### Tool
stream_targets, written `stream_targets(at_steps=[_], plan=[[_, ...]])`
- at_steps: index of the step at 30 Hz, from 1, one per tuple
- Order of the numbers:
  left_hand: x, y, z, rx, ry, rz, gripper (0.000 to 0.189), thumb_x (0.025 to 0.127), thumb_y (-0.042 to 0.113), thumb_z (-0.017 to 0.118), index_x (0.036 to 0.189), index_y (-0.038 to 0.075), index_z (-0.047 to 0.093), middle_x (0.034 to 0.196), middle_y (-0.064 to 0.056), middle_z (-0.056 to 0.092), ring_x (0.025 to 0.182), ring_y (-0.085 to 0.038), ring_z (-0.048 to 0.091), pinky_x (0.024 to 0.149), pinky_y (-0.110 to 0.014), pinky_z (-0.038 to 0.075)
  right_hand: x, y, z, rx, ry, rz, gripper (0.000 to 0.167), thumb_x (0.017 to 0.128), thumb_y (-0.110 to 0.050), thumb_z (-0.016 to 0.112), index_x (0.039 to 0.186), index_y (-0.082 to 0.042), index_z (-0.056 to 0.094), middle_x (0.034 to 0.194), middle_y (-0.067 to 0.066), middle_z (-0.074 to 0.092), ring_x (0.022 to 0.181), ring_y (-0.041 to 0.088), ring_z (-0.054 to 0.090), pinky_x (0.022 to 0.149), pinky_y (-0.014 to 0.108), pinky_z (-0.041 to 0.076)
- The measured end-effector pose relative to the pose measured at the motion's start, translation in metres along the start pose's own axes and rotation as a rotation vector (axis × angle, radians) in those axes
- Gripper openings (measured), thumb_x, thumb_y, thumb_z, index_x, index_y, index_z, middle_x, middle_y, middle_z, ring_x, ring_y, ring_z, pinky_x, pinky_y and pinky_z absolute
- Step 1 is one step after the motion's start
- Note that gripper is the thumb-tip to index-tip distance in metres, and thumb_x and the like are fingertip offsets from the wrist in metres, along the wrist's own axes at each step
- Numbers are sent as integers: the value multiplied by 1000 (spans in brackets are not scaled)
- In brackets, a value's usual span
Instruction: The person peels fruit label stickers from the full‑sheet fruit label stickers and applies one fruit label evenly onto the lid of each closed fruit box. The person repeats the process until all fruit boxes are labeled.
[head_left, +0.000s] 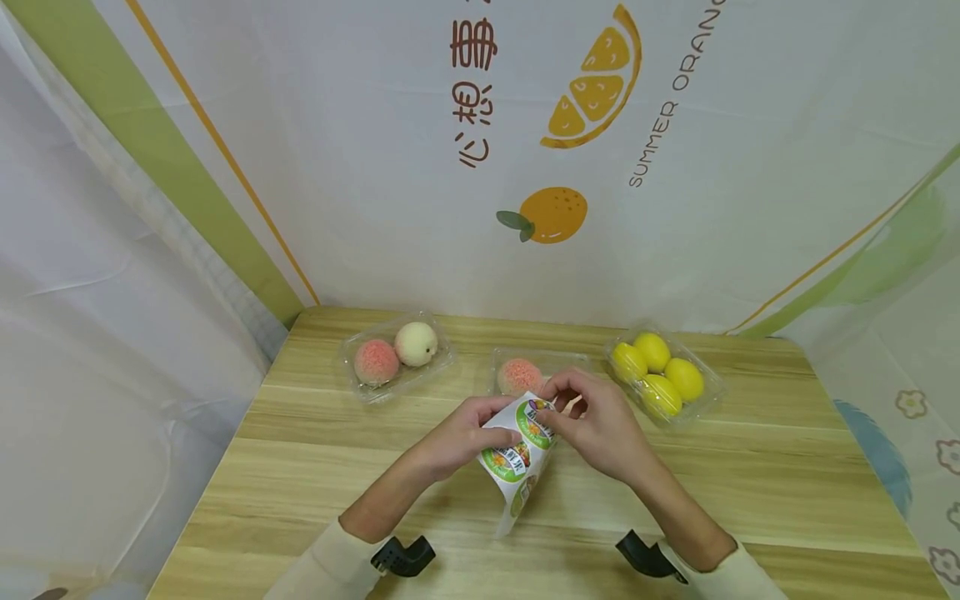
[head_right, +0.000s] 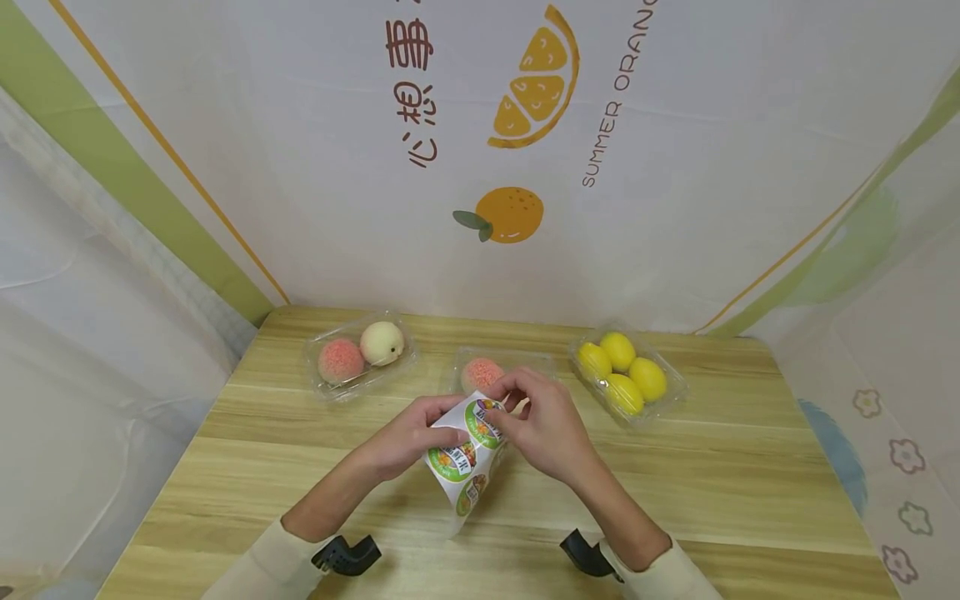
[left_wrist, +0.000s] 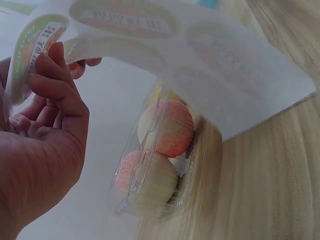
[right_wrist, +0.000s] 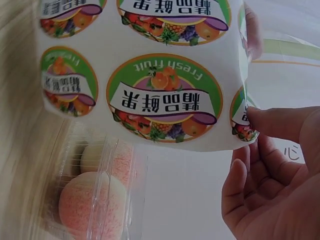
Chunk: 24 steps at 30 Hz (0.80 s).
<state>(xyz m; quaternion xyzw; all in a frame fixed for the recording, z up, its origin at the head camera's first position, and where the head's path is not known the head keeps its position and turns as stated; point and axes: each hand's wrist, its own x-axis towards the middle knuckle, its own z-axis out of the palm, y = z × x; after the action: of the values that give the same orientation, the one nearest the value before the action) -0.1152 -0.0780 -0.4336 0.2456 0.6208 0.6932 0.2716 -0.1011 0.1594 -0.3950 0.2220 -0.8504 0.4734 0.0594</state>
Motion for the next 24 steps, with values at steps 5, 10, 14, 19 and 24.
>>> stream_targets(at_steps=[5,10,14,19,24], plan=[[-1,1,0,4,36,-18,37,100,8,63,124,-20,62,94,-2,75,81,-11,73,72,-24,60,1,0,-2,17,-5,51,20,90,-2,89,98,-11,74,86,-6,67,76,14,62,69,28,54],[-2,1,1,3,56,-28,33,99,11,66,118,-15,65,92,-1,76,80,-12,73,70,-25,60,1,0,-4,49,-14,102,19,91,-2,89,99,-10,73,81,-2,64,70,17,59,63,28,52],[-2,2,2,5,60,-22,32,99,11,66,118,-15,66,93,-2,76,80,-13,74,70,-25,61,2,0,-5,61,-23,126,19,91,-2,88,99,-10,73,80,0,63,68,18,59,61,28,52],[-1,1,1,10,55,-11,34,100,12,65,120,-16,65,94,-3,77,80,-13,74,70,-25,61,3,-1,-5,68,-23,142,17,93,-3,87,100,-9,73,81,1,64,67,18,59,59,28,52],[-1,1,0,-12,62,-9,35,105,11,61,124,-19,63,93,-1,76,79,-11,74,70,-24,61,3,0,-5,62,-19,136,15,94,-4,86,97,-10,72,82,0,65,68,18,60,60,28,53]])
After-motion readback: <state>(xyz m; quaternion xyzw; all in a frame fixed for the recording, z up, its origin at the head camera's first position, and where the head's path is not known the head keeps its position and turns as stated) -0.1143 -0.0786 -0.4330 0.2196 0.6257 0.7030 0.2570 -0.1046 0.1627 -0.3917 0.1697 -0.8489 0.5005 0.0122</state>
